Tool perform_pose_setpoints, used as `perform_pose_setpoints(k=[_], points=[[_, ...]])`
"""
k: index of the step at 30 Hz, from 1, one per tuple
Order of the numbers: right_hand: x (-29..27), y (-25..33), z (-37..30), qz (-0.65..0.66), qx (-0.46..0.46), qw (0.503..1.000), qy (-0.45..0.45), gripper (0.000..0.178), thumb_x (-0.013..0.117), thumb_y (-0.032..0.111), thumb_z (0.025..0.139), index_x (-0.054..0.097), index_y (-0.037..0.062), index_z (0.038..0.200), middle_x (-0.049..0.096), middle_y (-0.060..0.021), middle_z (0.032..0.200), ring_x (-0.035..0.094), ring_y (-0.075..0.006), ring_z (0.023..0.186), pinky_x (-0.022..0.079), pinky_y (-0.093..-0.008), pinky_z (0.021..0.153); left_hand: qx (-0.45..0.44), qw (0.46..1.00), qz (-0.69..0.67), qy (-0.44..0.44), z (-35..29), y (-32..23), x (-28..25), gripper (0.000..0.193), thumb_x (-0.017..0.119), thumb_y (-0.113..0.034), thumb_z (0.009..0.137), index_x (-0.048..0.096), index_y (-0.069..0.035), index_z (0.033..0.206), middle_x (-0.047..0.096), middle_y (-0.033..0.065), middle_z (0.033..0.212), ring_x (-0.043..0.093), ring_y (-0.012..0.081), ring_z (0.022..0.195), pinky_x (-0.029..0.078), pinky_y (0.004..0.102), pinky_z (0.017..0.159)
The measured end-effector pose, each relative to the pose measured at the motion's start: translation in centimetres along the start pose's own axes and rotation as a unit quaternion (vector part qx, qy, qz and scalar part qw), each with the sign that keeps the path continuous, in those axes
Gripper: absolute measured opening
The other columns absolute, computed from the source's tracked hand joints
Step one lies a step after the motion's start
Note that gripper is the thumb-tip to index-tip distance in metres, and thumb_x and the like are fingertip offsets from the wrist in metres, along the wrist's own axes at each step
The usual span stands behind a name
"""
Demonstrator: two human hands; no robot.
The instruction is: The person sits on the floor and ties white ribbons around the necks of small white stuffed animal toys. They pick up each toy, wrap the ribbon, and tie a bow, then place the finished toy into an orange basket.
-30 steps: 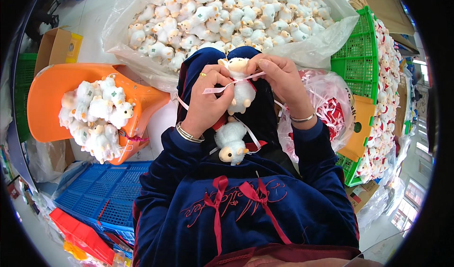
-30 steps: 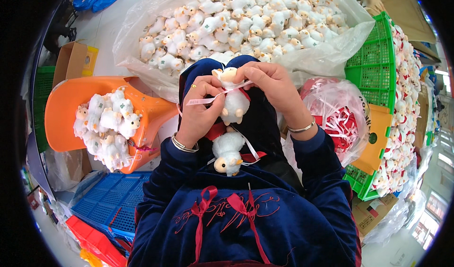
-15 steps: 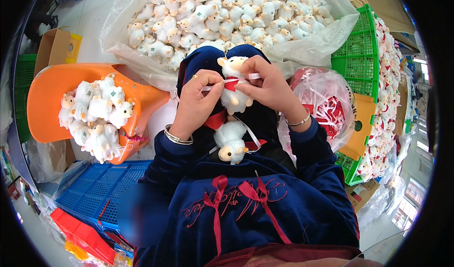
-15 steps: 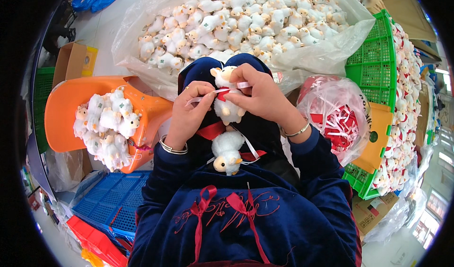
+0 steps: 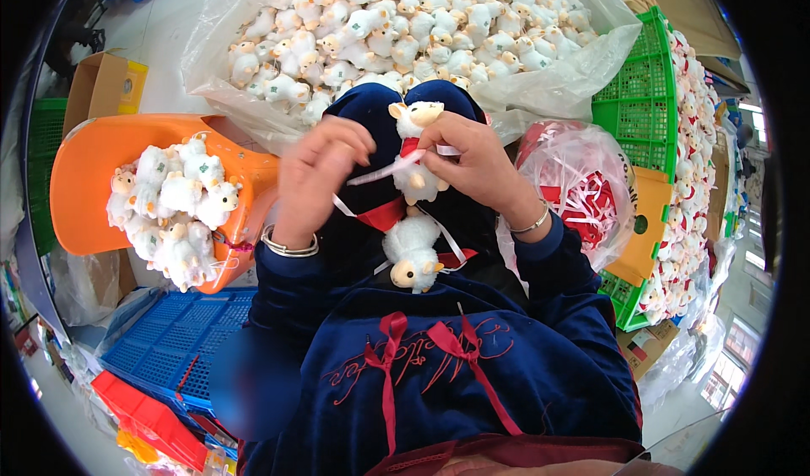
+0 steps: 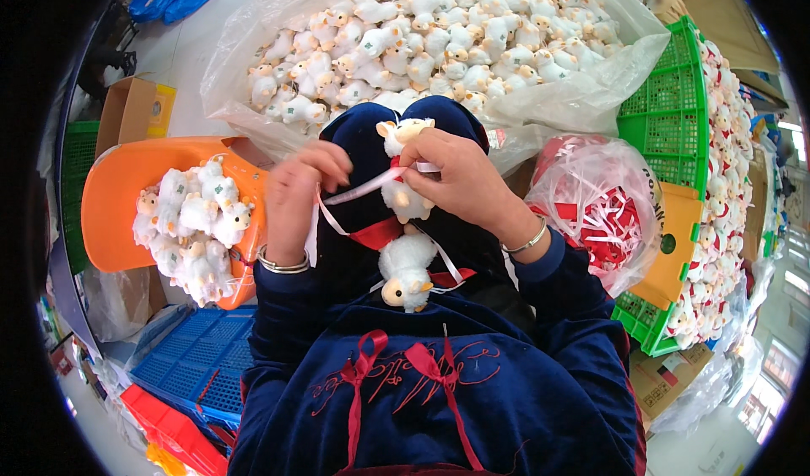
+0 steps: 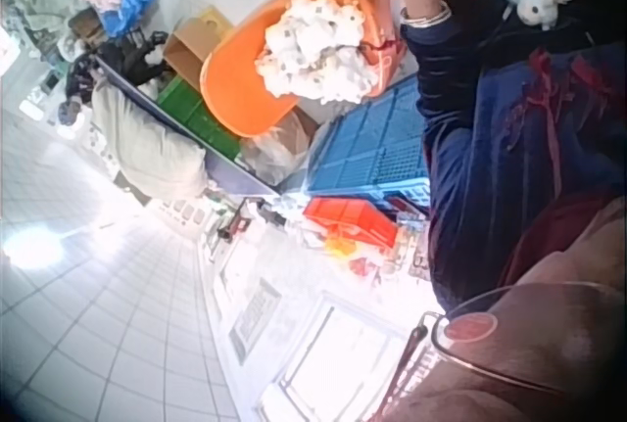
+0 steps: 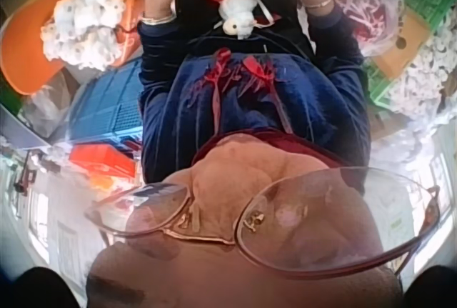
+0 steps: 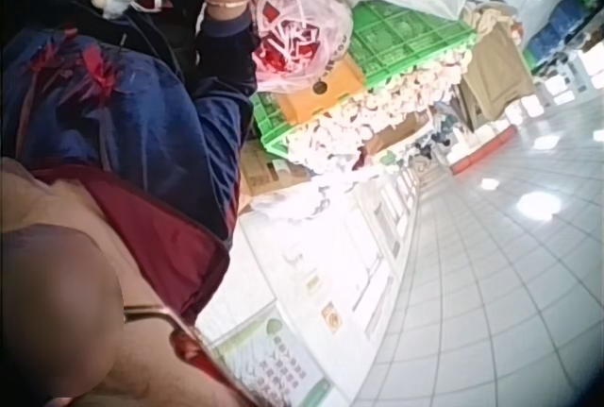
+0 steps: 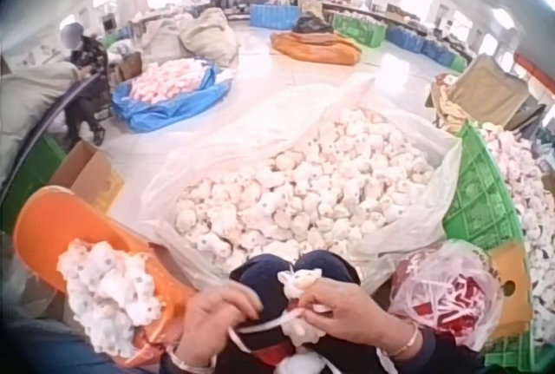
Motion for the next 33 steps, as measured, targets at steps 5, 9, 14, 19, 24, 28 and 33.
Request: perform_pose_setpoints(k=[5, 9, 14, 19, 24, 28, 33], points=[[0.5, -0.1, -0.7, 0.01, -0.016, 1.0, -0.024, 0.009, 0.073, 0.006, 0.087, 0.068, 0.0048, 0.094, 0.066, -0.0106, 0.094, 0.068, -0.0273, 0.082, 0.054, -0.034, 0.071, -0.026, 0.978, 0.158, -0.136, 1.2, -2.0, 0.4, 0.022, 0.062, -0.018, 0.101, 0.071, 0.002, 0.1, 0.068, 0.0054, 0.09, 0.057, 0.0076, 0.079, 0.047, 0.0247, 0.071], [0.5, 0.3, -1.0, -0.007, -0.036, 0.999, -0.035, 0.009, 0.074, 0.005, 0.087, 0.069, 0.0047, 0.094, 0.067, -0.0104, 0.096, 0.068, -0.0275, 0.081, 0.054, -0.0334, 0.07, -0.213, 0.962, 0.169, 0.035, 1.2, 0.6, 3.1, 0.03, 0.073, -0.025, 0.095, 0.073, 0.004, 0.094, 0.069, 0.0037, 0.075, 0.061, 0.0075, 0.069, 0.05, 0.0266, 0.062], [0.2, 0.3, -1.3, 0.001, -0.039, 0.998, -0.052, 0.011, 0.074, 0.003, 0.086, 0.069, 0.0045, 0.095, 0.067, -0.011, 0.095, 0.068, -0.0278, 0.08, 0.054, -0.0338, 0.069, -0.295, 0.95, 0.062, 0.086, 0.8, 1.6, 4.0, 0.02, 0.073, -0.019, 0.096, 0.074, 0.002, 0.098, 0.072, 0.0007, 0.08, 0.062, 0.0033, 0.069, 0.05, 0.0209, 0.061], [0.3, -0.4, -1.6, 0.008, -0.018, 0.995, -0.093, 0.012, 0.071, 0.002, 0.087, 0.068, 0.0021, 0.098, 0.067, -0.0118, 0.092, 0.068, -0.0287, 0.08, 0.053, -0.0343, 0.071, -0.254, 0.964, -0.026, 0.075, 0.9, 2.7, 4.4, 0.016, 0.069, -0.013, 0.098, 0.072, 0.001, 0.104, 0.072, 0.0006, 0.086, 0.061, 0.0025, 0.071, 0.05, 0.0206, 0.062], [0.0, 0.3, -1.3, 0.038, 0.013, 0.997, -0.072, 0.013, 0.07, 0.009, 0.091, 0.068, -0.0002, 0.101, 0.068, -0.0115, 0.091, 0.067, -0.0234, 0.08, 0.052, -0.0315, 0.071, -0.199, 0.978, -0.051, 0.036, 0.9, 4.7, 4.5, 0.014, 0.067, -0.011, 0.099, 0.069, 0.0, 0.107, 0.069, -0.0007, 0.088, 0.061, 0.0024, 0.074, 0.05, 0.0205, 0.065], [-0.4, 0.3, -1.0, 0.067, 0.078, 0.994, -0.031, 0.018, 0.071, 0.015, 0.095, 0.068, -0.0016, 0.101, 0.07, -0.0078, 0.088, 0.064, -0.0129, 0.078, 0.051, -0.028, 0.07, -0.165, 0.986, -0.018, 0.033, 1.1, 4.9, 5.1, 0.014, 0.068, -0.01, 0.099, 0.068, 0.0, 0.108, 0.067, -0.002, 0.087, 0.06, 0.0014, 0.074, 0.049, 0.0193, 0.064], [-0.6, -1.3, -1.1, 0.108, 0.141, 0.984, -0.028, 0.019, 0.07, 0.018, 0.098, 0.068, -0.0014, 0.1, 0.071, -0.005, 0.086, 0.061, -0.0082, 0.078, 0.052, -0.0268, 0.069, -0.15, 0.988, -0.011, 0.029, 1.1, 5.2, 5.1, 0.017, 0.069, -0.006, 0.098, 0.066, 0.0, 0.114, 0.068, -0.0015, 0.097, 0.064, 0.0031, 0.082, 0.051, 0.0185, 0.071]])
Point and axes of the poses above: each hand's wrist, its own z-axis towards the middle knuckle, its own x-axis out of the palm, y = z × x, the point moved 4 cm from there along z, towards the middle knuckle
